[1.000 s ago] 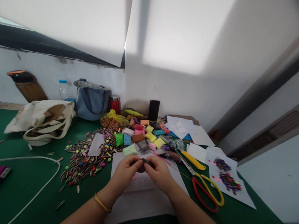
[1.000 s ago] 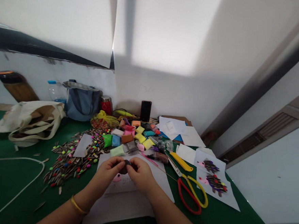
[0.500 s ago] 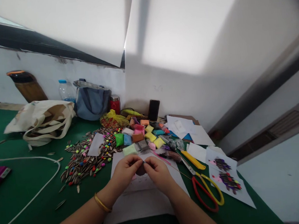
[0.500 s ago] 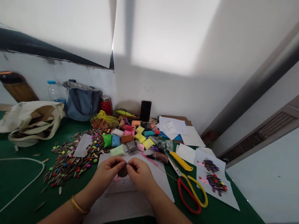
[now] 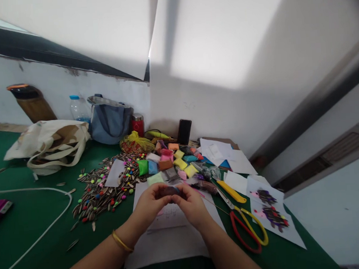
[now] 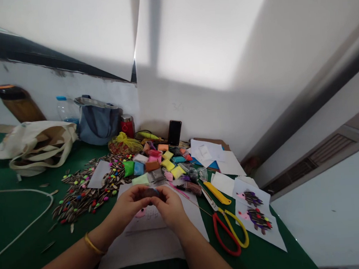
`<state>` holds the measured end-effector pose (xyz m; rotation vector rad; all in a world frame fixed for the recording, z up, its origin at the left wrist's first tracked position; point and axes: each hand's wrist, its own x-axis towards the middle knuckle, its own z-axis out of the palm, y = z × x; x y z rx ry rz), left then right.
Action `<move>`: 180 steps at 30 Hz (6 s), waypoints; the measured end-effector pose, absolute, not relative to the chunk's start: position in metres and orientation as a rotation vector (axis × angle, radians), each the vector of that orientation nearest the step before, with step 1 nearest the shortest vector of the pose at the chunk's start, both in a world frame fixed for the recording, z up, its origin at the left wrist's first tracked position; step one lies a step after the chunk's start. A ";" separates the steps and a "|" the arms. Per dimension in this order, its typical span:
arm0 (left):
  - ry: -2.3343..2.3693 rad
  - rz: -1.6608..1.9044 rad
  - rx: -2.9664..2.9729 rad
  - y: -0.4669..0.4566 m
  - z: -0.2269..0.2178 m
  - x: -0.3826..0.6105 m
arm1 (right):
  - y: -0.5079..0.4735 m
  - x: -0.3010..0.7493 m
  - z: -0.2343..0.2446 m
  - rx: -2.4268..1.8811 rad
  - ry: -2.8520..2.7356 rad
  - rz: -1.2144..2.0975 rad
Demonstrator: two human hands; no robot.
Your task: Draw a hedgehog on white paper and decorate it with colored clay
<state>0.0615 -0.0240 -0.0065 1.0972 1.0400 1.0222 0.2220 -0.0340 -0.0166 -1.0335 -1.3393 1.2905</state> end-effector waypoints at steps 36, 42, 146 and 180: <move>0.989 1.052 1.023 -0.023 -0.009 0.062 | -0.032 0.224 -0.020 -1.047 -1.342 1.265; 0.993 0.953 1.097 -0.027 -0.003 0.061 | -0.032 0.223 -0.021 -1.050 -1.297 1.277; 1.048 1.107 1.158 -0.025 -0.008 0.058 | -0.033 0.220 -0.033 -1.029 -1.398 1.236; 1.155 1.249 1.464 -0.018 -0.022 0.054 | -0.028 0.227 -0.029 -1.107 -1.376 1.157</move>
